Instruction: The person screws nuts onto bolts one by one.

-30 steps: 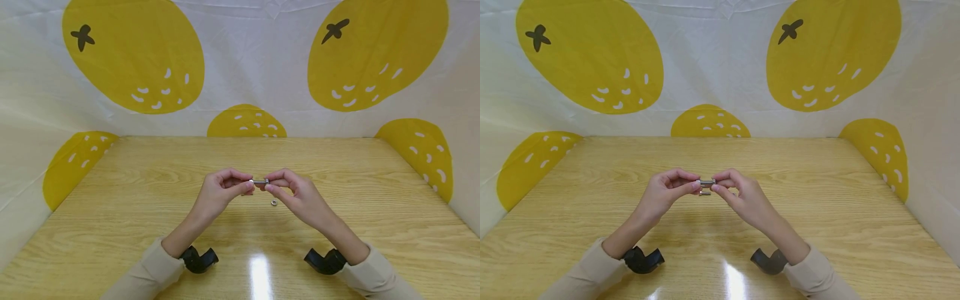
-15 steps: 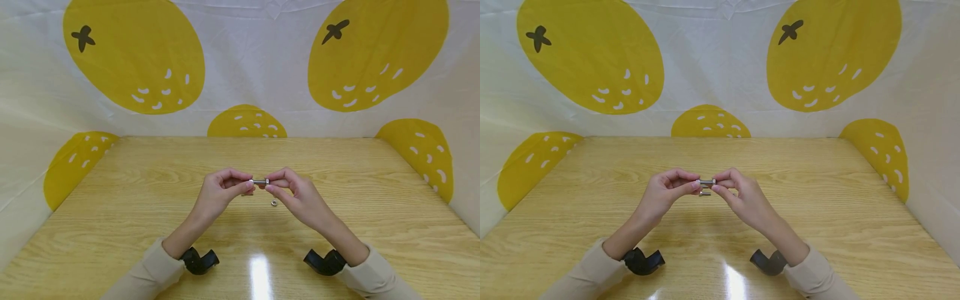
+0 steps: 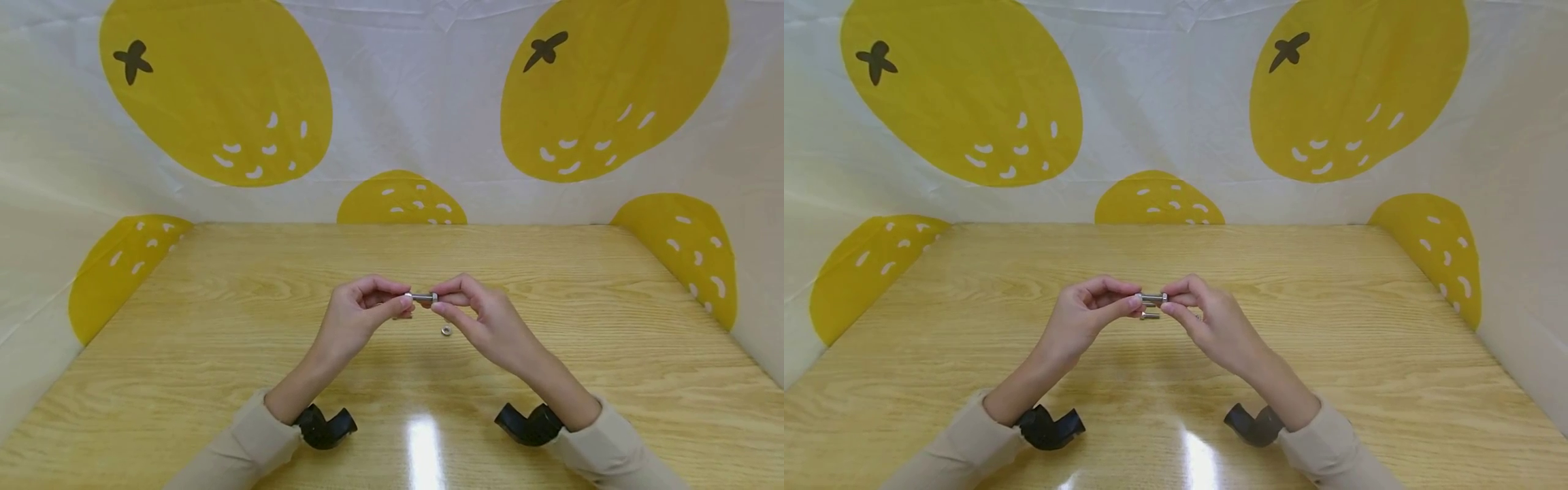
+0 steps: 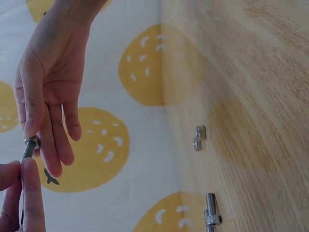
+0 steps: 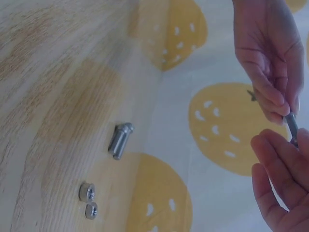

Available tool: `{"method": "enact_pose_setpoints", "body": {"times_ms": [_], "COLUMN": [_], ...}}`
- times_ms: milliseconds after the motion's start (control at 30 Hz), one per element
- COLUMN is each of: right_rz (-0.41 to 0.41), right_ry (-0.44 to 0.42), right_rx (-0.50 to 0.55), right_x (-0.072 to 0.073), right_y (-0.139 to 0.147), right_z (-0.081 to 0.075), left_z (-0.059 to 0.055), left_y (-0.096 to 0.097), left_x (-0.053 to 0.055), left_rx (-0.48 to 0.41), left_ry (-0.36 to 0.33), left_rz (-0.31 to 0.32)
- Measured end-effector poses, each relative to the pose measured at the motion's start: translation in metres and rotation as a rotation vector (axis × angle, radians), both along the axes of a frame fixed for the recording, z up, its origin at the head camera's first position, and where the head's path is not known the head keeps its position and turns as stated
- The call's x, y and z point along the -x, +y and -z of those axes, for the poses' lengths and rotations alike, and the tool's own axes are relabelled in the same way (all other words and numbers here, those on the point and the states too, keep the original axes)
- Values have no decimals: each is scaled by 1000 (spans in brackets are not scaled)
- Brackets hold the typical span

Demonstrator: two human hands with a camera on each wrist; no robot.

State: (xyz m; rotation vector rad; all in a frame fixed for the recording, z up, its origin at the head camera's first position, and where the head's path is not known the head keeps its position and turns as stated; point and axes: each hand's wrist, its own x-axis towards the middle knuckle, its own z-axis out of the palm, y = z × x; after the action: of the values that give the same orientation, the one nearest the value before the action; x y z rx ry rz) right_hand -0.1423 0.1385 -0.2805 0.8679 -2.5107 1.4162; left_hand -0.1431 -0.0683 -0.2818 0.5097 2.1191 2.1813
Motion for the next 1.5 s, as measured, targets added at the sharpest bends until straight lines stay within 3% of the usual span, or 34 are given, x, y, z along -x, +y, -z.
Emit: {"method": "enact_pose_setpoints", "body": {"times_ms": [367, 733, 1000, 1167, 1500], "right_rz": [21, 64, 7, 29, -7], "right_ry": [-56, -192, -133, -54, -31], "right_rx": [5, -64, -82, -77, -76], "right_x": [0, 1, 0, -1, -2], "right_y": [-3, -5, 5, 3, 4], "right_z": [4, -1, -7, -6, -7], "left_z": [2, 3, 5, 4, 0], "left_y": [3, 4, 3, 3, 1], "left_x": [-1, -3, -1, -1, -3], "left_rx": [12, -45, -47, -57, 24], "left_ry": [24, -34, -55, -58, 6], "left_rz": [-8, 17, -3, 18, 26]}}
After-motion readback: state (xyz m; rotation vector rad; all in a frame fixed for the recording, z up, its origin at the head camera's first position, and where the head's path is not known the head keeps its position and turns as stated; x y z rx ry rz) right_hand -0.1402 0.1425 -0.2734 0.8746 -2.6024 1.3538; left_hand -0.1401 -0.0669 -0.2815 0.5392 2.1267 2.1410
